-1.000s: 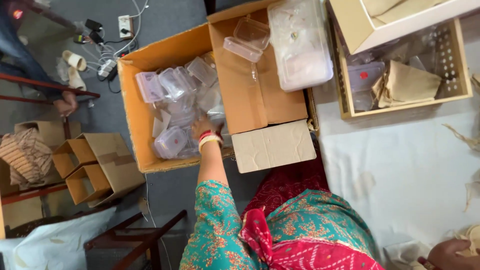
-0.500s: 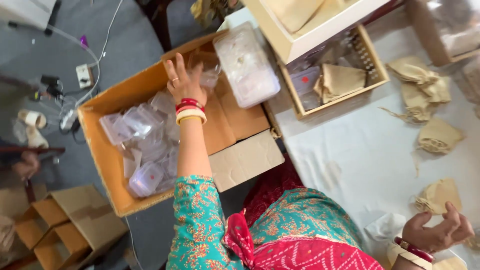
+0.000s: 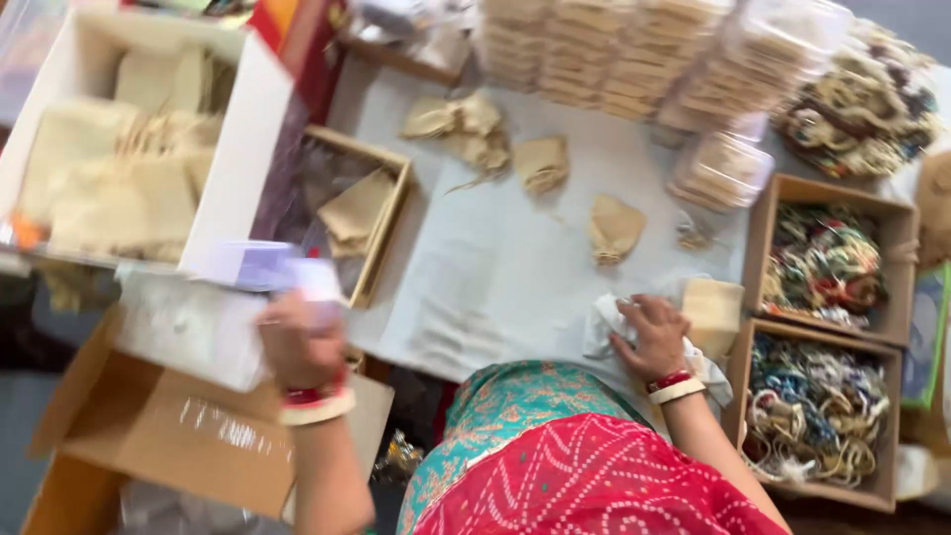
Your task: The person places small cloth pouches into clear plastic containers, closes the lids, and stacks them on the table. They also wipe the containers with a white cloth and move them into a cardboard box.
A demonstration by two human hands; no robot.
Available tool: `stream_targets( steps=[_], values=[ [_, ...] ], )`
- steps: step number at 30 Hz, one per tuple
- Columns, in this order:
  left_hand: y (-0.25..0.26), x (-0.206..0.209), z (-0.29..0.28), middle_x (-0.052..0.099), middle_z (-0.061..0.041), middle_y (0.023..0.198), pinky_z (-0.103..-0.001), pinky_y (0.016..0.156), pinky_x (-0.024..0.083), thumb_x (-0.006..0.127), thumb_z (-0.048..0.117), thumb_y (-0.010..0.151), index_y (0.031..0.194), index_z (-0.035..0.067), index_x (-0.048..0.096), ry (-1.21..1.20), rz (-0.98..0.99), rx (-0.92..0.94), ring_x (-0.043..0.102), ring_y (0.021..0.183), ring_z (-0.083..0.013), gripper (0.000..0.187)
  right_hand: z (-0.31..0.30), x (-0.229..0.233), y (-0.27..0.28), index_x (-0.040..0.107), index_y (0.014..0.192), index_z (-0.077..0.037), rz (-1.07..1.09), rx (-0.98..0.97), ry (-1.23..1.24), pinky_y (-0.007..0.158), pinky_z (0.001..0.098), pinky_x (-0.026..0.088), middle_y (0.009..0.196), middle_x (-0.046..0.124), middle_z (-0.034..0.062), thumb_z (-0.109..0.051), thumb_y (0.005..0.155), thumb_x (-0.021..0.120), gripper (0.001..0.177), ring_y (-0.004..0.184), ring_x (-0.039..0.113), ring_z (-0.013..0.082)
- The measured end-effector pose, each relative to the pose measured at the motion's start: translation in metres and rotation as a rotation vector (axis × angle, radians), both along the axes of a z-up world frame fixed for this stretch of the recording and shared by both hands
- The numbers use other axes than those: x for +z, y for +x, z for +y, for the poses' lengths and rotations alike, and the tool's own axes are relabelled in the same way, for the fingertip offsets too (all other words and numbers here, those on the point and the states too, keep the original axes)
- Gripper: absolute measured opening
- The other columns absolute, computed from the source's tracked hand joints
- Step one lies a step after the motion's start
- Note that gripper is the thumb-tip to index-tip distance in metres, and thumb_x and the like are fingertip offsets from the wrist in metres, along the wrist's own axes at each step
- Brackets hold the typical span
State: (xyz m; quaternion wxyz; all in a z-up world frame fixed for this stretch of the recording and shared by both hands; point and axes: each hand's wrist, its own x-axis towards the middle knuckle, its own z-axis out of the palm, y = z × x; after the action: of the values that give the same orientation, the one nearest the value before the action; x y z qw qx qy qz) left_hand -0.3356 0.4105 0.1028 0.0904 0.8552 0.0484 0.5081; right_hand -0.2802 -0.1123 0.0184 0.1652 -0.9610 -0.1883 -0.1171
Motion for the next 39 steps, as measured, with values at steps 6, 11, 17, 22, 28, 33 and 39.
stream_targets(
  steps=[6, 11, 17, 22, 28, 33, 39],
  values=[
    [0.057, -0.065, -0.174, 0.068, -0.008, 0.12, -0.048, 0.097, 0.044, 0.067, 0.016, 0.092, 0.114, 0.015, 0.064, 0.149, 0.417, -0.632, 0.064, 0.116, -0.027, 0.022, 0.011, 0.017, -0.007, 0.067, 0.125, -0.013, 0.137, -0.02, -0.068, 0.1, 0.0483, 0.034, 0.133, 0.062, 0.004, -0.041, 0.072, 0.077, 0.06, 0.125, 0.055, 0.0243],
    [0.052, -0.108, -0.225, 0.054, -0.011, 0.142, -0.06, 0.107, 0.025, 0.08, 0.051, 0.069, 0.112, 0.019, 0.066, 0.113, 0.765, -0.785, 0.041, 0.139, -0.0319, 0.056, 0.006, 0.032, -0.014, 0.065, 0.126, -0.008, 0.248, 0.021, -0.071, 0.093, 0.0497, 0.038, 0.132, 0.06, 0.01, -0.032, 0.068, 0.08, 0.064, 0.122, 0.054, 0.0288],
    [0.078, -0.113, -0.198, 0.029, -0.019, 0.157, -0.058, 0.107, 0.021, 0.082, 0.071, 0.054, 0.14, 0.011, 0.047, -0.235, 0.629, -0.673, 0.024, 0.145, -0.0379, 0.11, 0.016, -0.01, -0.013, 0.067, 0.118, -0.007, 0.146, -0.012, 0.234, 0.098, 0.042, 0.052, 0.119, 0.066, 0.0132, 0.0, 0.071, 0.069, 0.048, 0.114, 0.063, 0.0346],
    [0.082, -0.137, -0.193, 0.048, -0.01, 0.153, -0.057, 0.114, 0.02, 0.082, 0.073, 0.056, 0.147, 0.014, 0.048, -0.178, 0.89, -0.724, 0.039, 0.149, -0.0296, 0.114, 0.088, 0.05, 0.023, 0.068, 0.11, -0.009, -0.058, 0.15, 0.195, 0.09, 0.0414, 0.054, 0.111, 0.069, 0.0117, 0.002, 0.071, 0.068, 0.04, 0.102, 0.064, 0.0319],
    [0.082, -0.131, -0.197, 0.055, -0.013, 0.137, -0.057, 0.112, 0.021, 0.09, 0.069, 0.052, 0.134, 0.007, 0.049, -0.187, 0.911, -0.659, 0.044, 0.135, -0.031, 0.111, 0.142, 0.009, 0.068, 0.068, 0.096, -0.009, 0.183, 0.157, 0.021, 0.082, 0.0428, 0.051, 0.097, 0.066, 0.0092, -0.011, 0.071, 0.07, 0.025, 0.095, 0.061, 0.031],
    [0.086, -0.157, -0.196, 0.059, -0.009, 0.134, -0.053, 0.113, 0.022, 0.087, 0.045, 0.056, 0.141, 0.006, 0.048, -0.203, 0.877, -0.622, 0.048, 0.134, -0.0278, 0.101, 0.154, 0.01, 0.047, 0.07, 0.09, -0.006, 0.165, 0.434, -0.03, 0.084, 0.0445, 0.046, 0.102, 0.064, 0.0129, -0.026, 0.073, 0.07, 0.026, 0.102, 0.056, 0.0319],
    [0.083, -0.126, -0.2, 0.061, -0.004, 0.131, -0.052, 0.112, 0.023, 0.087, 0.048, 0.061, 0.133, 0.016, 0.055, -0.196, 0.829, -0.618, 0.051, 0.132, -0.0238, 0.084, 0.131, 0.028, 0.027, 0.074, 0.088, -0.012, 0.139, 0.279, -0.091, 0.09, 0.053, 0.033, 0.099, 0.064, 0.007, -0.039, 0.084, 0.065, 0.029, 0.108, 0.053, 0.0279]
  ],
)
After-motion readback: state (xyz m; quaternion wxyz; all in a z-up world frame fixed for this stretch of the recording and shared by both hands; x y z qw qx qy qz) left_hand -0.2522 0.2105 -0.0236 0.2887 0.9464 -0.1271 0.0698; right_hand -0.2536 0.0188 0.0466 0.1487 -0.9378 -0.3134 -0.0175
